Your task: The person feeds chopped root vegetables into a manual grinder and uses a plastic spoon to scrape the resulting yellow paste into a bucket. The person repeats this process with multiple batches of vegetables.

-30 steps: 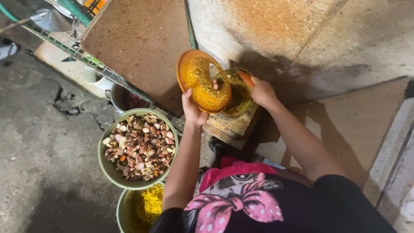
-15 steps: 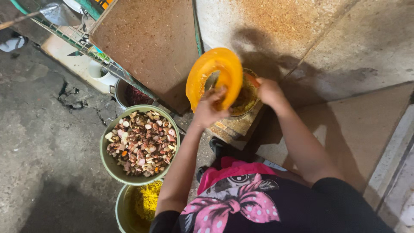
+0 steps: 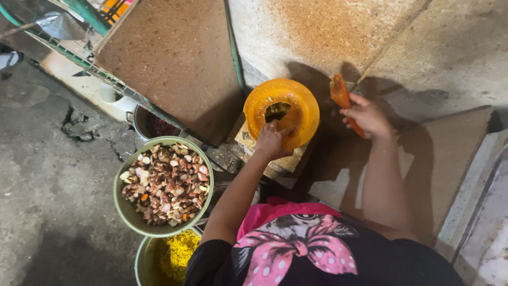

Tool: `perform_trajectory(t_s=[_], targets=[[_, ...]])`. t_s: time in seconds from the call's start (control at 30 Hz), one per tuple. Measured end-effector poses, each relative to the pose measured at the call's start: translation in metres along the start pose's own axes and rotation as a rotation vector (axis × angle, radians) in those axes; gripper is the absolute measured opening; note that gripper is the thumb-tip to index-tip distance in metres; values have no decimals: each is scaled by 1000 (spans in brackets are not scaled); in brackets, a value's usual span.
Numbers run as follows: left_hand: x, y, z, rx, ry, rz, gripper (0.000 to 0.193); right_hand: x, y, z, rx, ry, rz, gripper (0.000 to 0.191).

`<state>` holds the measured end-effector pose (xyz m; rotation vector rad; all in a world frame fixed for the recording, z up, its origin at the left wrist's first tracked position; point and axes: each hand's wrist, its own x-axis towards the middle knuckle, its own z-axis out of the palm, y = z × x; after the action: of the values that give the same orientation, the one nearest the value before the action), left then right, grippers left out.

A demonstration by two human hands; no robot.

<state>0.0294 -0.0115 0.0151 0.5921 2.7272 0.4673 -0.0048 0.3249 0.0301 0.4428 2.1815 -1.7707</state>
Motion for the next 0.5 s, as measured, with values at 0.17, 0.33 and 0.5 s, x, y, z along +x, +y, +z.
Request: perform_trajectory(t_s=[0.17, 0.33, 0.5], targets=[[-8, -16, -6, -551, 334, 198, 73, 8, 16, 20, 295, 181, -255, 62], [-8, -48, -26, -1254, 340, 105, 68, -29, -10, 41, -303, 288, -77, 58], [-17, -63, -23, -1590, 397, 148, 62, -38, -45, 94, -967, -13, -155, 55]])
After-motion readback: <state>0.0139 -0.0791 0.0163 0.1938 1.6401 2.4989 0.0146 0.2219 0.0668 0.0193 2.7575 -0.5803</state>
